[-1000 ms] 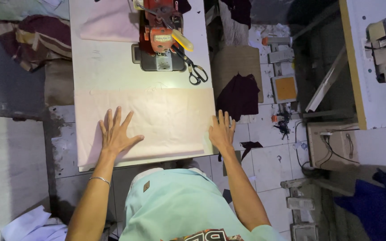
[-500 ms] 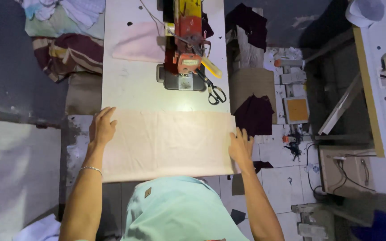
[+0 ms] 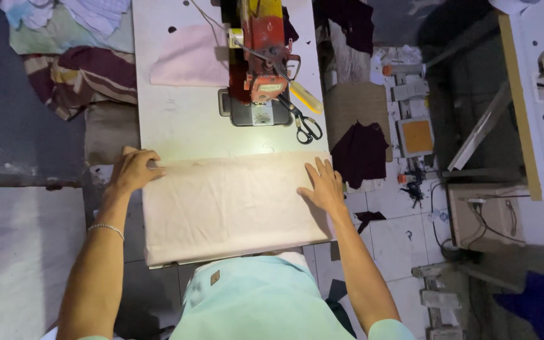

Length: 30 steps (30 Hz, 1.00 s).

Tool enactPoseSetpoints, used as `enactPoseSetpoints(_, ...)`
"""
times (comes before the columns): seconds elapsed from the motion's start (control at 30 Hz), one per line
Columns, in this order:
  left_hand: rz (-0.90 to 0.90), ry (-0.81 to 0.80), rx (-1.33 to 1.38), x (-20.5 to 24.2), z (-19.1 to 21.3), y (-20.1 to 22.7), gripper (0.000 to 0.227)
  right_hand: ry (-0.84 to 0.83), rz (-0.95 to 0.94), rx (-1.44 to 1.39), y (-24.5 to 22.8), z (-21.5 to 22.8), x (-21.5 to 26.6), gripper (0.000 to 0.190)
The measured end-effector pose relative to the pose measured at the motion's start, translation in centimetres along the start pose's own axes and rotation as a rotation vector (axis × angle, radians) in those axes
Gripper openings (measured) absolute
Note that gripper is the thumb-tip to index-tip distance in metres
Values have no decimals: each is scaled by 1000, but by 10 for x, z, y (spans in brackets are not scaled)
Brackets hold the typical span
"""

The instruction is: The person cuts a large piece of light-colored fabric on a table using scissors. They trim the edges, fold the fabric, and continue cutting it into smaller rectangular pieces. The person also unfolds and shakes the fabric to check the cuts before proceeding.

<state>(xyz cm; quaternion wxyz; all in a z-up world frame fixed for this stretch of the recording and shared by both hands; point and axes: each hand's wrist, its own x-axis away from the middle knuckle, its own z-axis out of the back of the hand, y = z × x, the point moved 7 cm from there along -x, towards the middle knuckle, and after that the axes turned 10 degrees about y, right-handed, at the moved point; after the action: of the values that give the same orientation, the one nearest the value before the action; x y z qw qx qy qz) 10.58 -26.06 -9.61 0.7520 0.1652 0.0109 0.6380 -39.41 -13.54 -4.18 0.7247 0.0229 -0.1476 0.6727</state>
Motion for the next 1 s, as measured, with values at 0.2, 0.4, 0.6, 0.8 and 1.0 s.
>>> enactPoseSetpoints(0.2, 103, -145, -37, -17, -10, -6, 27, 2, 30, 16, 6, 4, -8, 70)
enactPoseSetpoints(0.4, 17, -45, -189, -18, -12, 11, 44, 138, 67, 90, 29, -9, -62, 53)
enactPoseSetpoints(0.6, -36, -25, 18, 51, 29, 178, 79, 391, 169, -46, 17, -1, -134, 33)
enactPoseSetpoints(0.8, 22, -82, -29, 61, 0, 179, 96, 318, 155, -84, 15, -14, -171, 22)
enactPoseSetpoints(1.0, 49, -90, 44, 86, -7, 201, 102, 30, 46, -226, 28, 33, -133, 51)
